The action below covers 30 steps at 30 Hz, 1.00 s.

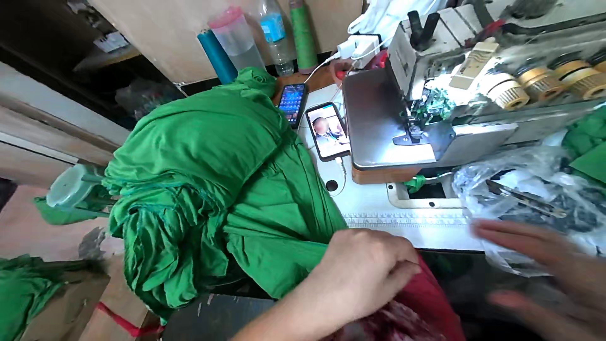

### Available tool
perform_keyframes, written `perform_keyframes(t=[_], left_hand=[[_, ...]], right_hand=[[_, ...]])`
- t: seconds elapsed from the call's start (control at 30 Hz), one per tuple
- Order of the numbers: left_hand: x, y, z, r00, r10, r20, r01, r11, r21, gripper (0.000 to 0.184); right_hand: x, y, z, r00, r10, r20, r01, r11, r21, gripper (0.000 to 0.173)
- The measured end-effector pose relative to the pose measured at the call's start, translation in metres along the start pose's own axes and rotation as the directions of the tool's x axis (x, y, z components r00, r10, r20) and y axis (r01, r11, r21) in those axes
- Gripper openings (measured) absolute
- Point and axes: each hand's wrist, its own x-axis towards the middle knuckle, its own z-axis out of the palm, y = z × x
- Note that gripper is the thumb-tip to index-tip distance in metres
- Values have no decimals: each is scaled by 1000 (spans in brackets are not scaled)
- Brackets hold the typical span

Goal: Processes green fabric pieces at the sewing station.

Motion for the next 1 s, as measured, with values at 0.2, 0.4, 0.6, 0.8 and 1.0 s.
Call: perform_keyframes(t=[0.2,0.4,0.6,0.8,1.0], left_hand=[[-20,5,-22,981,161,-111,-168,984,-55,20],[-31,4,-51,981,192,-9,-191,980,57,22],[-16,11,-50,971,240,-15,-238,968,80,23],[-14,3,-63,979,194,-57,-180,965,192,23],[-5,-3,-95,973,227,-43,-204,932,299,24]], right_hand=[[36,15,87,977,-210,26,192,933,304,28],[36,14,73,954,-256,159,153,867,475,21],[35,6,75,943,-238,234,69,825,561,40],[44,13,70,978,-191,88,147,918,367,28],[57,21,63,963,-238,126,174,905,387,29]])
